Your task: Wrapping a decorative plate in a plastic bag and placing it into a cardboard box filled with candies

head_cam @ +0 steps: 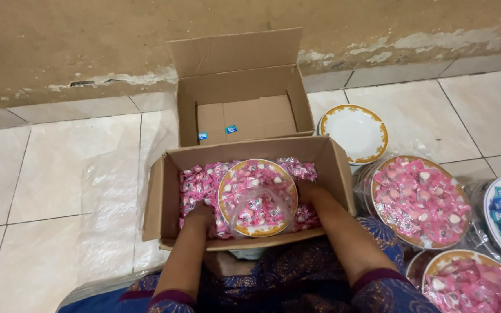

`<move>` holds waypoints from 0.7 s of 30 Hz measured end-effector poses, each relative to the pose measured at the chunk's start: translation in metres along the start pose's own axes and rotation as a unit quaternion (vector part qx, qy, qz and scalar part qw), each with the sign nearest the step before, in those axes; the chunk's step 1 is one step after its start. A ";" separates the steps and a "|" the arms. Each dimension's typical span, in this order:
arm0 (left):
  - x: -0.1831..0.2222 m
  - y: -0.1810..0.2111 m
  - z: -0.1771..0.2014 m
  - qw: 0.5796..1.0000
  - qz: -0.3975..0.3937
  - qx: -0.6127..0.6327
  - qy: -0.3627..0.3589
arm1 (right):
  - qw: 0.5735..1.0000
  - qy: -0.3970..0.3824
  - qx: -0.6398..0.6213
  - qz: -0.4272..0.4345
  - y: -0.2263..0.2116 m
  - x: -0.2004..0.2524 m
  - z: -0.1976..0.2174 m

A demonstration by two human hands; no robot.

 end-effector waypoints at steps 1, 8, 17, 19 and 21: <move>-0.005 -0.004 -0.001 1.000 0.001 0.001 0.002 | 1.000 0.001 0.001 0.002 0.000 0.005 0.005; 0.018 0.008 0.030 0.992 -0.069 -0.105 -0.011 | 0.950 -0.121 -0.238 -0.160 0.013 0.067 0.058; -0.026 -0.032 0.045 0.992 -0.048 -0.032 0.116 | 0.945 0.023 -0.304 -0.121 0.031 0.050 0.094; -0.031 -0.036 0.047 0.991 -0.046 -0.023 0.120 | 0.914 0.018 -0.381 -0.140 0.032 0.064 0.105; -0.047 -0.047 0.050 0.980 -0.064 0.094 0.162 | 0.907 0.018 -0.400 -0.130 0.015 0.095 0.135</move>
Point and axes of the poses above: each hand's wrist, its own x-axis away from the middle knuckle, its own z-axis out of the back of the hand, y = z × x, the point moved 10 cm from there along -x, towards the middle knuckle, and after that the axes turned 15 degrees about -z, right-handed, at the moved point
